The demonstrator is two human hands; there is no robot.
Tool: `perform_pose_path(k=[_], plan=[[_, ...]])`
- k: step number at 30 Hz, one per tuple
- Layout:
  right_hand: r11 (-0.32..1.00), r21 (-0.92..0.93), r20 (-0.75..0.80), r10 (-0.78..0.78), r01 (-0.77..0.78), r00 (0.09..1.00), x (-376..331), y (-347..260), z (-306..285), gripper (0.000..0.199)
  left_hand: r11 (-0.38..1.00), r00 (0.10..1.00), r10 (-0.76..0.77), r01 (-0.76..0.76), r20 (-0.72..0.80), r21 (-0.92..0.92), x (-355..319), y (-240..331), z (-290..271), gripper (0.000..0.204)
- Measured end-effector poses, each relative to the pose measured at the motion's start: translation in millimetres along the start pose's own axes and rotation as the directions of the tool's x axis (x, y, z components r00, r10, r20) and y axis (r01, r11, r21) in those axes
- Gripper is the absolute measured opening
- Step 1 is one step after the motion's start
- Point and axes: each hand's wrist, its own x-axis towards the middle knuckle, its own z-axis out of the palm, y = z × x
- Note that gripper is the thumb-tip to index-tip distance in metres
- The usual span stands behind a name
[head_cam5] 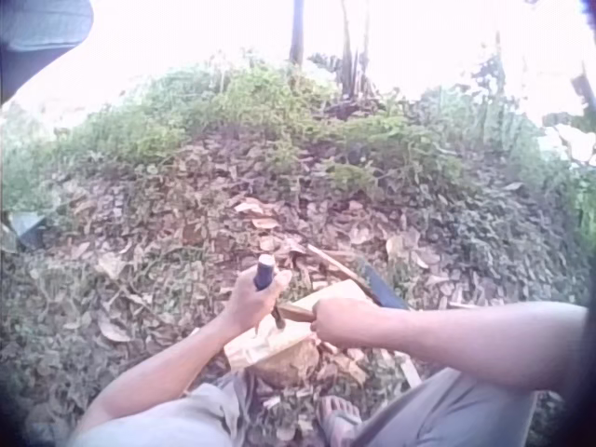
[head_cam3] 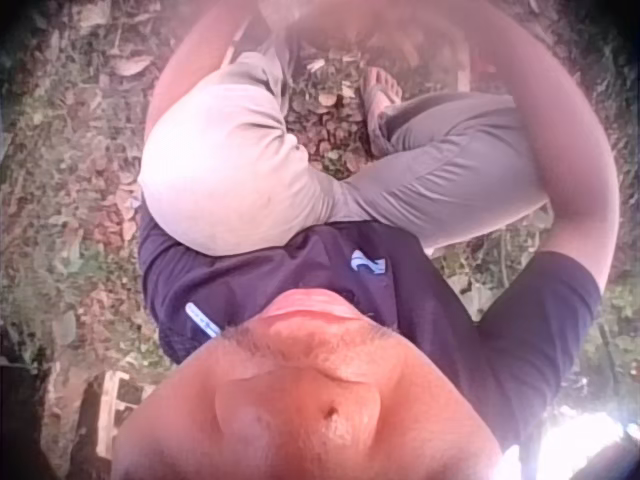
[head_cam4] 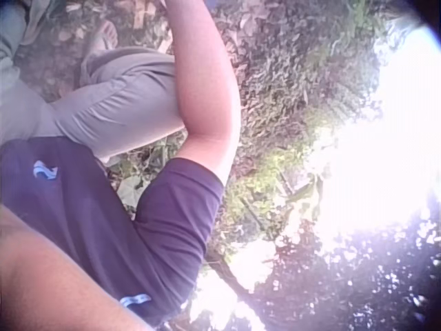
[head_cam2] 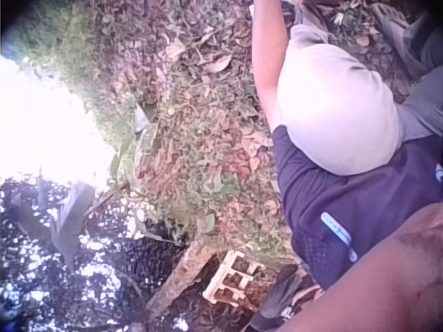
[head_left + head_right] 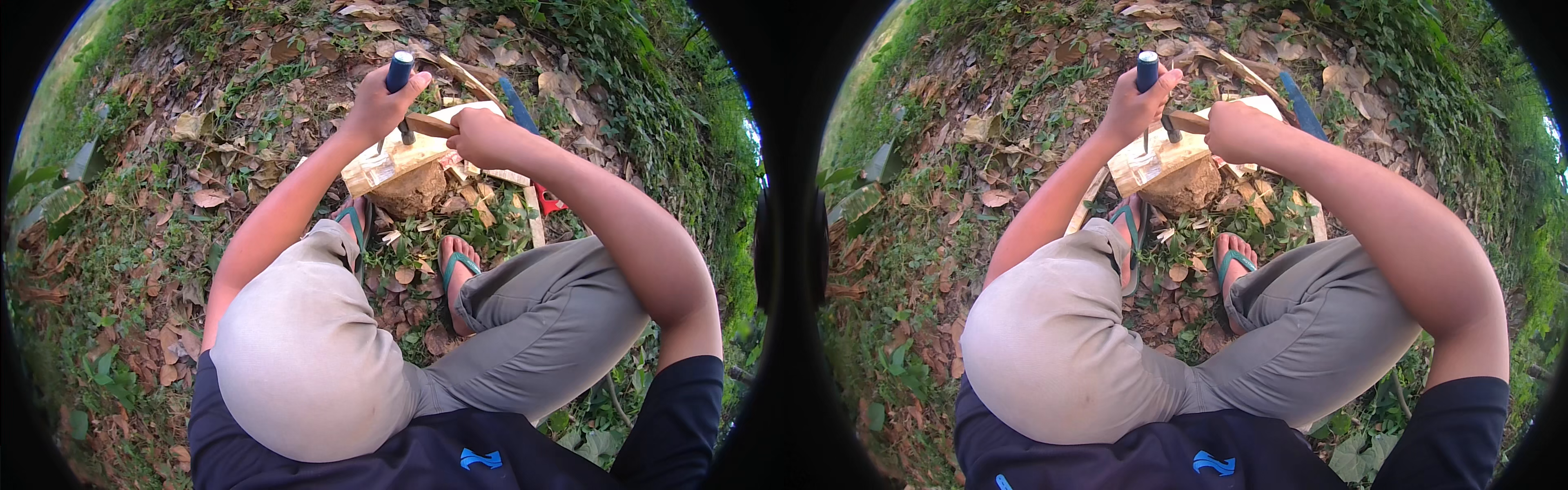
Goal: The person chisels a piece of wood using a hammer and a chisel.
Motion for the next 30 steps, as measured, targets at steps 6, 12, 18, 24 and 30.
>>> perform_pose_path(k=[6,12,18,24,30], plan=[[0.999,0.028,-0.003,0.017,-0.017,1.0,-1,1,0,0.029,0.974,0.997,-0.031,0.044,0.066,-0.222,0,6,9,0.026],[1.0,-0.024,-0.044,0.006,-0.007,0.999,-1,1,3,0.028,0.998,0.999,-0.027,0.03,0.041,-0.063,-2,7,12,0.039],[1.0,0.007,0.005,-0.016,0.016,1.0,5,3,2,0.032,0.994,0.992,0.103,-0.105,0.075,0.028,1,11,17,0.036],[0.983,0.102,0.138,0.137,-0.152,0.981,6,5,-1,0.041,0.978,0.986,0.052,-0.083,0.159,0.191,10,10,15,0.044],[0.987,0.097,0.117,0.12,-0.132,0.986,6,5,2,0.045,0.956,0.975,0.198,-0.214,0.097,0.201,10,5,22,0.046]])
